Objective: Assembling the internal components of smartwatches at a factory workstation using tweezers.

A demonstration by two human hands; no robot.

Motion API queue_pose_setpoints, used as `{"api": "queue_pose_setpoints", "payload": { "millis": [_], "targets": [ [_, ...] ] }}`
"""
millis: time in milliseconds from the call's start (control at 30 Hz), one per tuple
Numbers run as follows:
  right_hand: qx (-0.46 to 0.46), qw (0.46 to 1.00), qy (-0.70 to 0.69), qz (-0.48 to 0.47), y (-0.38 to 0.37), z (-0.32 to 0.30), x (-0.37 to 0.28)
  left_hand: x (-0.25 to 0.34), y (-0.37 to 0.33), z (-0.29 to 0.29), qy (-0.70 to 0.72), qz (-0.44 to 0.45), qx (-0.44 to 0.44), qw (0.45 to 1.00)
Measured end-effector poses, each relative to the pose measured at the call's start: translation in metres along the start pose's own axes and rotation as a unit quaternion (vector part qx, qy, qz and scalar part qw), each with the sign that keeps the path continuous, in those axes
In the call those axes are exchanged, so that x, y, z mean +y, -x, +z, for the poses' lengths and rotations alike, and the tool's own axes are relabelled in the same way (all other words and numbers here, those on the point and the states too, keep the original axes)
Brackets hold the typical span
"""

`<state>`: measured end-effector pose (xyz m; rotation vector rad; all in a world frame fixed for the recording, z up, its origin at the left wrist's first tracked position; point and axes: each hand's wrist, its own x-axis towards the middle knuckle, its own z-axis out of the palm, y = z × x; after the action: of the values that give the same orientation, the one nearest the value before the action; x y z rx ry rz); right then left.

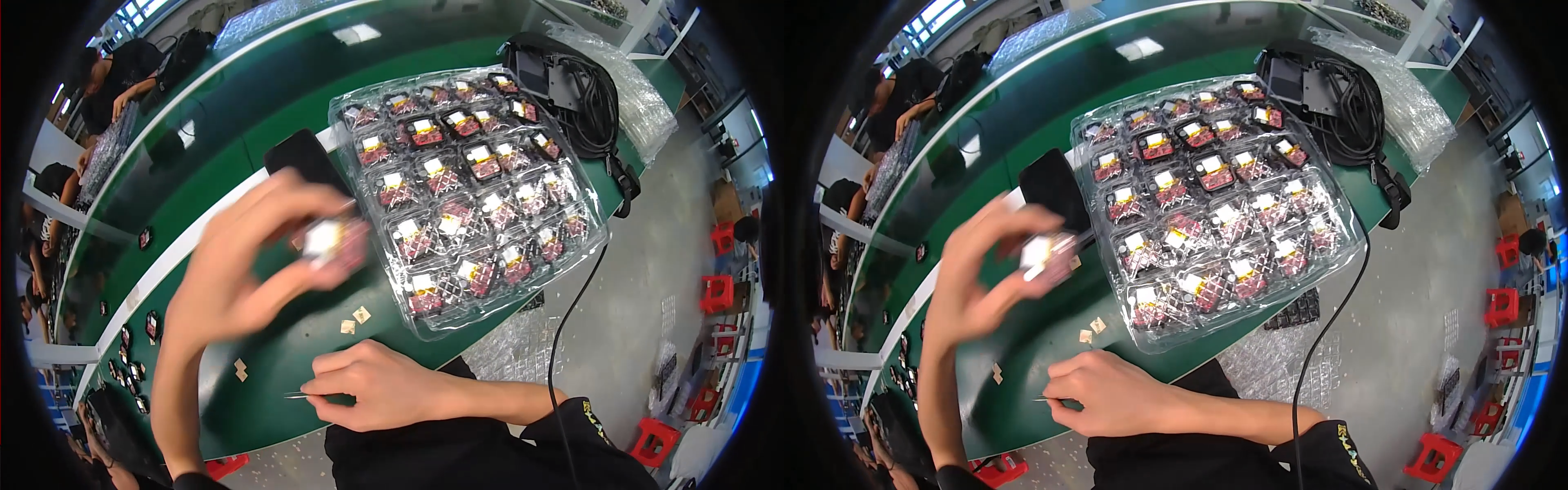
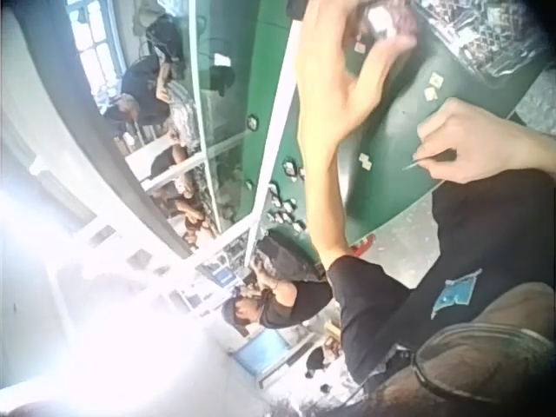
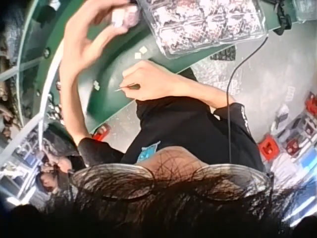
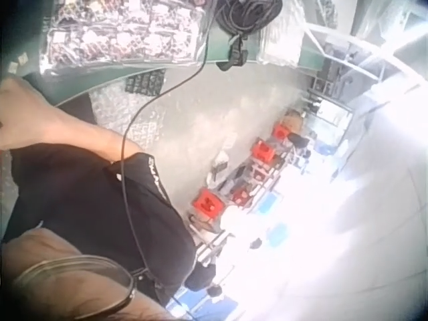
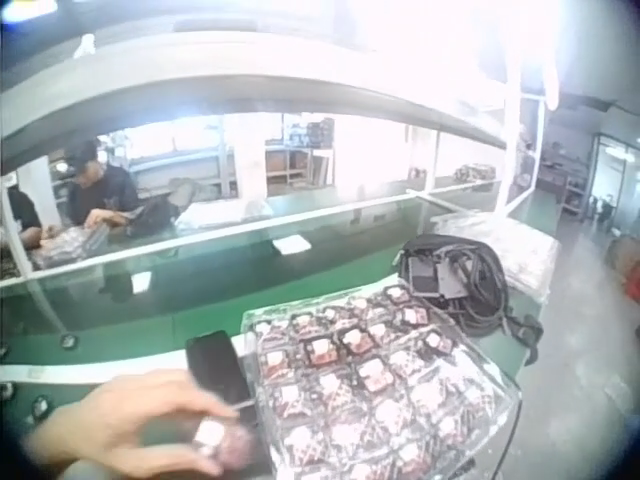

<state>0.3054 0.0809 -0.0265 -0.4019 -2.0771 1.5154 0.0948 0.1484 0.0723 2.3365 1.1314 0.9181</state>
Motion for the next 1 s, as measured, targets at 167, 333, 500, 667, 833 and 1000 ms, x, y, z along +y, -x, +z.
{"api": "queue_pose_setpoints", "payload": {
  "millis": [167,333,500,667,833,1000],
  "targets": [
    [0.009,0.999,-0.006,-0.047,-0.005,0.005,0.001,-0.023,-0.136,0.055,-0.006,0.188,-0.071,0.980],
    [0.027,0.998,0.000,-0.060,-0.005,0.007,-0.005,-0.046,-0.143,0.077,-0.061,0.187,-0.065,0.978],
    [0.033,0.999,-0.013,-0.035,-0.001,0.000,-0.003,-0.073,-0.055,0.023,-0.141,0.033,0.064,0.987],
    [0.019,0.999,0.002,-0.027,-0.007,0.001,-0.005,-0.123,0.103,-0.072,-0.474,-0.213,0.109,0.848],
    [0.022,0.999,0.014,-0.040,-0.008,0.002,-0.008,-0.138,0.179,-0.112,-0.449,-0.380,0.113,0.801],
    [0.047,0.998,0.035,-0.009,-0.014,0.006,-0.010,-0.139,0.184,-0.110,-0.377,-0.269,0.126,0.878]
  ]
}}
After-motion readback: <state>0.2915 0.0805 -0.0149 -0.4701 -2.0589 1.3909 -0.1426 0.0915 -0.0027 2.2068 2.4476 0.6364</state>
